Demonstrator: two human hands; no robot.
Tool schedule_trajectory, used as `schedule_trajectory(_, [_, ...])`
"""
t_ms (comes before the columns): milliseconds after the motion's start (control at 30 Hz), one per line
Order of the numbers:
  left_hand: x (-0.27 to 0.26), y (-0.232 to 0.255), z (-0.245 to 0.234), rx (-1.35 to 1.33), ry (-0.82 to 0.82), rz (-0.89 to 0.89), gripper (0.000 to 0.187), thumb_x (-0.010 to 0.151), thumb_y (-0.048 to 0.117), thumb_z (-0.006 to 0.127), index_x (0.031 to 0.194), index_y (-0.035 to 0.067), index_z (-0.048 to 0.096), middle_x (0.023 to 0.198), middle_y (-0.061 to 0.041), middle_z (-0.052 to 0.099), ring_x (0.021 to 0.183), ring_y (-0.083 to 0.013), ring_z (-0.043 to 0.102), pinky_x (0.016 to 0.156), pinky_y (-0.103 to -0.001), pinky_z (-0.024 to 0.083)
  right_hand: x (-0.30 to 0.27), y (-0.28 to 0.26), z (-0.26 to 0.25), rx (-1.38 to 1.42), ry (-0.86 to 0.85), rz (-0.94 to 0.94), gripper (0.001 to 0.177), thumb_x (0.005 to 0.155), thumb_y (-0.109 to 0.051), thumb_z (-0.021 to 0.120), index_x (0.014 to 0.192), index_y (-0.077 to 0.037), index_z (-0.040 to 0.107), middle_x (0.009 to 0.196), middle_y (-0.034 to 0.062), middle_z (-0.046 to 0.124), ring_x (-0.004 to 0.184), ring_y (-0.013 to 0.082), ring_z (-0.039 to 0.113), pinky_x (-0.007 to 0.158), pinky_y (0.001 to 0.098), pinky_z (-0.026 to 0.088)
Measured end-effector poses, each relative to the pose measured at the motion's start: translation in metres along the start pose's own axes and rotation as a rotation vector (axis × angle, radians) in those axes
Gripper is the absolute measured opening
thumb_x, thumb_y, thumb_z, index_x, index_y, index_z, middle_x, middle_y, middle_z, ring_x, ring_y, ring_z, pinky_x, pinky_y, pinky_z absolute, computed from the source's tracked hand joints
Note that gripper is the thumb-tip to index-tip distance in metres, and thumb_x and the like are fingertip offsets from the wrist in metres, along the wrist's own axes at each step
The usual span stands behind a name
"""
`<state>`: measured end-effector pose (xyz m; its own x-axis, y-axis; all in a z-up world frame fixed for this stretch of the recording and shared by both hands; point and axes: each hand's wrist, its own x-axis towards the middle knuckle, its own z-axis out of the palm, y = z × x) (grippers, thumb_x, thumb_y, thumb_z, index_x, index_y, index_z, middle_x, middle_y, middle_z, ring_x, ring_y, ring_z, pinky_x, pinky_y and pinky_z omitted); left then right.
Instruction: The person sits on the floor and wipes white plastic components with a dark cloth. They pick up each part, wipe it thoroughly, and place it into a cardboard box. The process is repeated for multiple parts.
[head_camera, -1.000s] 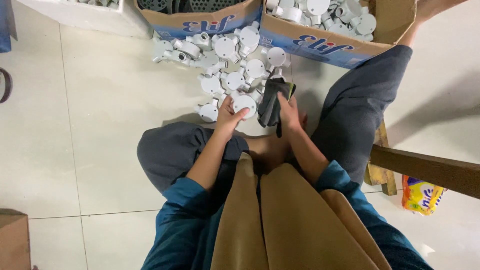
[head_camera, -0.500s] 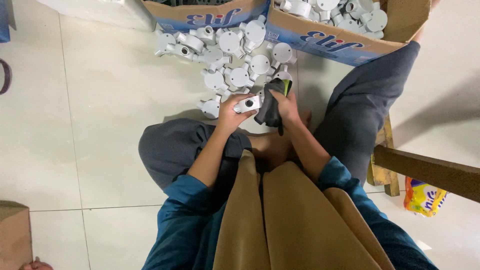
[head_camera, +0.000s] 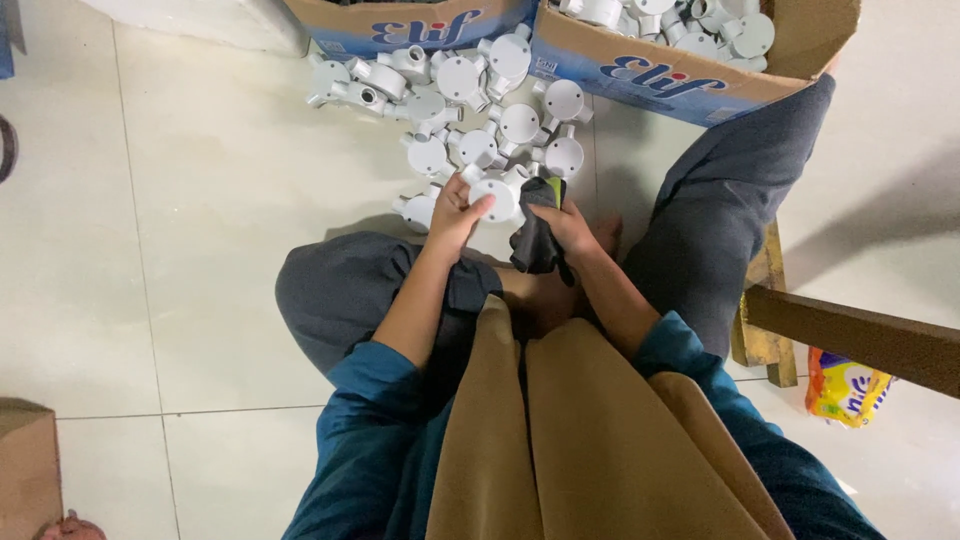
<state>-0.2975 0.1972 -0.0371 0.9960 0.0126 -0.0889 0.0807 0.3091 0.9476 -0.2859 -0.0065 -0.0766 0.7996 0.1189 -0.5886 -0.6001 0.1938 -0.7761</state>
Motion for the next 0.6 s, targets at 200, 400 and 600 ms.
schedule_trajectory(200, [0.002, -0.050, -0.017, -0.341, 0.090, -0.170, 0.046, 0.104, 0.024, 0.065, 0.139, 0.002, 0.045, 0.125, -0.017, 0.063, 0.107, -0.0268, 0.070, 0.085, -0.050, 0.064, -0.043, -0.075, 0.009, -0.061, 0.062, 0.118, 0.086, 0.092, -0.049, 0.076, 0.160, -0.018, 0.033, 0.155, 0.0293, 0.042, 0.141, 0.0490, 0.045, 0.112, 0.0684, 0.037])
schedule_trajectory(400, [0.000, -0.052, -0.015, -0.302, 0.079, -0.202, 0.039, 0.105, 0.027, 0.061, 0.136, 0.007, 0.050, 0.120, -0.018, 0.067, 0.100, -0.0270, 0.074, 0.073, -0.047, 0.068, -0.025, -0.081, 0.017, -0.257, -0.445, -0.710, 0.035, 0.098, -0.004, 0.058, 0.132, -0.002, 0.050, 0.108, 0.0176, 0.057, 0.099, 0.0319, 0.059, 0.086, 0.0506, 0.046])
schedule_trajectory(600, [-0.006, -0.058, -0.028, -0.178, 0.070, -0.174, 0.045, 0.100, 0.033, 0.071, 0.132, 0.004, 0.055, 0.107, -0.018, 0.069, 0.092, -0.0247, 0.073, 0.072, -0.048, 0.067, -0.005, -0.047, 0.029, -1.021, -0.106, -0.848, 0.065, 0.088, -0.028, 0.080, 0.135, 0.008, 0.052, 0.126, 0.0341, 0.058, 0.114, 0.0555, 0.061, 0.097, 0.0587, 0.051])
